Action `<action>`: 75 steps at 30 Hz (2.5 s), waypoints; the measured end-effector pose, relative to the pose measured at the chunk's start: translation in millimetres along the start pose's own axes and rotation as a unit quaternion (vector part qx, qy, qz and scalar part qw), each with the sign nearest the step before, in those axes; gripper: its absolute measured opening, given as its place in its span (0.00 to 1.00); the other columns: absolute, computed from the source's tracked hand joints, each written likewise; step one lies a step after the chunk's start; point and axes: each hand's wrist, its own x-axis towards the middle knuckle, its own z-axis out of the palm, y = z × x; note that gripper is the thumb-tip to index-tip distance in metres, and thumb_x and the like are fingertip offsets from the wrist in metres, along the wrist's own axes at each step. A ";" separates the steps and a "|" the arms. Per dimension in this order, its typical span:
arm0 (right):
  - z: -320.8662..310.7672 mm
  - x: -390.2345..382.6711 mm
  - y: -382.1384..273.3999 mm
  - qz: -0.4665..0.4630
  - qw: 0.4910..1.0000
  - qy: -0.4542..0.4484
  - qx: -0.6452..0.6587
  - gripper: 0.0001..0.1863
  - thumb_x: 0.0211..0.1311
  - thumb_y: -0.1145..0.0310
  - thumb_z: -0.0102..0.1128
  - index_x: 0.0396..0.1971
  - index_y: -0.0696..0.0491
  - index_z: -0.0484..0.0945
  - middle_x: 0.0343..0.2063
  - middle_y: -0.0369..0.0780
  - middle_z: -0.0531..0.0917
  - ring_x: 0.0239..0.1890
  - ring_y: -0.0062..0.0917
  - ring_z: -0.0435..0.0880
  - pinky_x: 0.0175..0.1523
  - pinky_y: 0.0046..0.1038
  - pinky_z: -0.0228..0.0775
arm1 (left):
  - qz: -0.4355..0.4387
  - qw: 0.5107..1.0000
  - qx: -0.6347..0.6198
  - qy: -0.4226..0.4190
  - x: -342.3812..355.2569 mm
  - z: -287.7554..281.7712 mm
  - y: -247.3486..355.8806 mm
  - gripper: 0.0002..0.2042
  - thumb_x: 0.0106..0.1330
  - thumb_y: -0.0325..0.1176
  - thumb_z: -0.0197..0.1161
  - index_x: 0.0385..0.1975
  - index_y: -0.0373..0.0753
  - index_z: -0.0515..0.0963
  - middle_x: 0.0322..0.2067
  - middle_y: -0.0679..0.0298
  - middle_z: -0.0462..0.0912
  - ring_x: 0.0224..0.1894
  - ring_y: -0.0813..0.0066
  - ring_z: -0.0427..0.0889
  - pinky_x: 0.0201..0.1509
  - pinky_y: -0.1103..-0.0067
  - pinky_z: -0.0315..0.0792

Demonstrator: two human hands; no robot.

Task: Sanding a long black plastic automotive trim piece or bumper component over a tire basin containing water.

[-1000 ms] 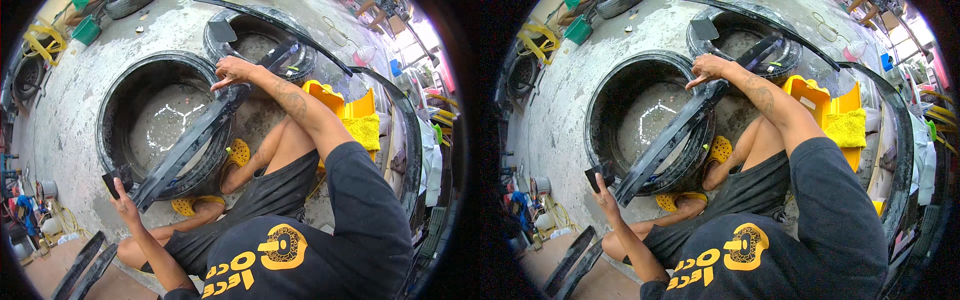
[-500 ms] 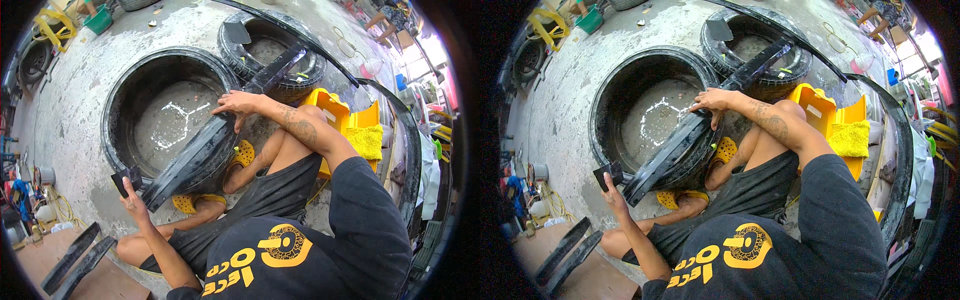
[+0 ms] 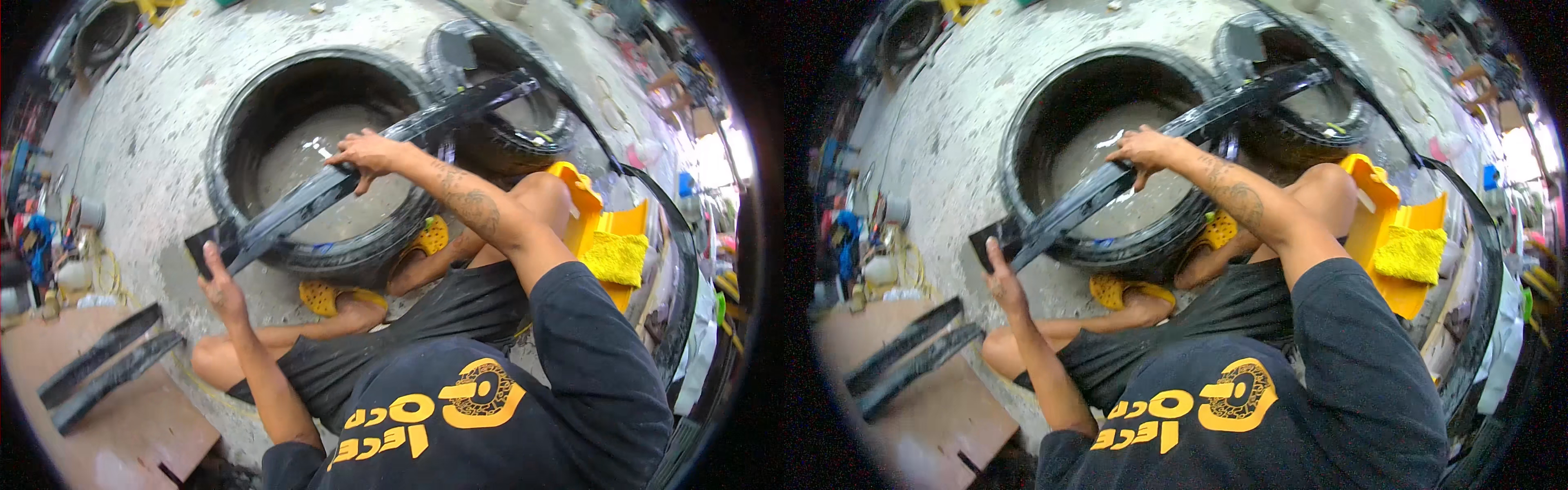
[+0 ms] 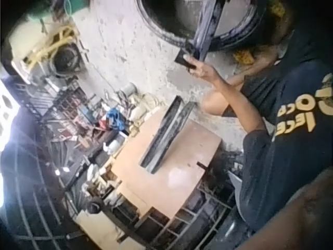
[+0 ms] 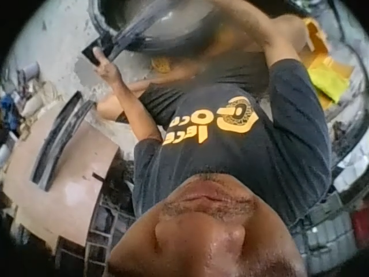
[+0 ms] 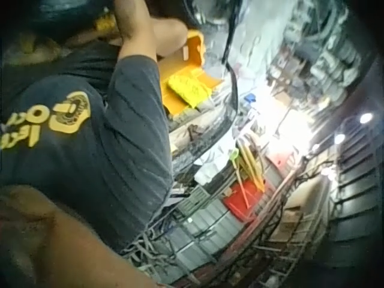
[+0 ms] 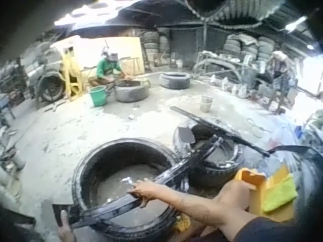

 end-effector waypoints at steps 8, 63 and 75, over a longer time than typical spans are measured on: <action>-48.5 -57.8 -15.7 0.053 0.971 0.183 0.144 0.50 0.43 0.52 0.82 0.70 0.42 0.68 0.65 0.44 0.73 0.65 0.45 0.70 0.68 0.43 0.66 | -0.074 0.831 -0.548 -0.048 -9.0 17.7 -33.2 0.14 0.74 0.33 0.62 0.56 0.35 0.76 0.50 0.58 0.84 0.51 0.71 0.84 0.55 0.74 0.79; 16.8 -58.8 80.5 0.053 0.994 0.060 -0.069 0.50 0.42 0.35 0.73 0.62 0.53 0.71 0.56 0.43 0.79 0.60 0.38 0.76 0.64 0.43 0.63 | 0.468 0.854 0.113 -0.196 1.8 172.2 4.0 0.24 0.64 0.22 0.59 0.63 0.34 0.72 0.63 0.46 0.75 0.68 0.50 0.71 0.73 0.63 0.65; 18.5 -62.4 79.2 0.083 0.993 0.073 -0.049 0.49 0.37 0.40 0.77 0.57 0.56 0.72 0.53 0.43 0.79 0.59 0.38 0.76 0.66 0.41 0.62 | 0.431 0.861 0.140 -0.230 9.5 143.6 -4.5 0.22 0.63 0.19 0.57 0.59 0.32 0.75 0.60 0.44 0.77 0.68 0.51 0.72 0.73 0.63 0.65</action>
